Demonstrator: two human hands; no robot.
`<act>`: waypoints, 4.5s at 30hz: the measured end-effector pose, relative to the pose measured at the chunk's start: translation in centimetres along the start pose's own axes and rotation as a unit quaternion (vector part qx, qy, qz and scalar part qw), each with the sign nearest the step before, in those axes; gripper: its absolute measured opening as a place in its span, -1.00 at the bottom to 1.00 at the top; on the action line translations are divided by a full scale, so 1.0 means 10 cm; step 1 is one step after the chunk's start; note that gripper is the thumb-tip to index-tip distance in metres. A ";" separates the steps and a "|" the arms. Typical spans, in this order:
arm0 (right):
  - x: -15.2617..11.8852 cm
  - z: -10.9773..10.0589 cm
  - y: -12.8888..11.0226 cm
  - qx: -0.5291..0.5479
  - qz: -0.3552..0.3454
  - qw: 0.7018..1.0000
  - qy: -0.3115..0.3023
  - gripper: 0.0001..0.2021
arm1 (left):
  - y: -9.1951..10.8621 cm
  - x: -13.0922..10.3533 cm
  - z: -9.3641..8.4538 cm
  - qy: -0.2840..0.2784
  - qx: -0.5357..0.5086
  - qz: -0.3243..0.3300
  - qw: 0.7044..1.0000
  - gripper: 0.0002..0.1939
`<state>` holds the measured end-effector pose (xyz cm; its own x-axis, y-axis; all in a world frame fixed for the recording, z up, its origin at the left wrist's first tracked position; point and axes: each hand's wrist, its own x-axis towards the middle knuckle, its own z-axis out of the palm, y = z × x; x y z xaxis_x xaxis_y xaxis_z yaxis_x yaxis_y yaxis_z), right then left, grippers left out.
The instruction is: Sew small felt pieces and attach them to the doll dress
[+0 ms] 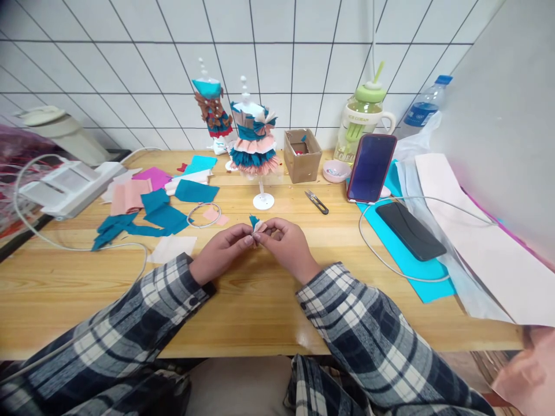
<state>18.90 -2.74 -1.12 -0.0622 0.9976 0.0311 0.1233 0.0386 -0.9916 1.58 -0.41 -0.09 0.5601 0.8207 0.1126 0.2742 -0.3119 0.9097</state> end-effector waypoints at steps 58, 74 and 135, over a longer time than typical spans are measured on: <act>-0.02 -0.06 -0.11 0.215 0.192 0.956 -0.061 -0.72 | 0.02 0.00 -0.02 0.085 0.123 0.032 0.988 -0.78; -0.04 -0.15 -0.14 -0.227 -0.263 0.937 0.022 -0.65 | -0.01 0.02 -0.04 0.041 -0.062 -0.050 0.996 -0.72; 0.01 0.01 -0.01 0.049 0.080 0.996 -0.010 -0.76 | 0.00 -0.01 0.04 0.118 -0.043 -0.001 0.992 -0.77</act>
<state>18.80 -2.64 -0.98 -0.0699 0.9889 -0.1308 0.0368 -0.1285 -0.9910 1.85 -0.70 -0.24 0.3586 0.9135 0.1923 0.2021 -0.2771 0.9394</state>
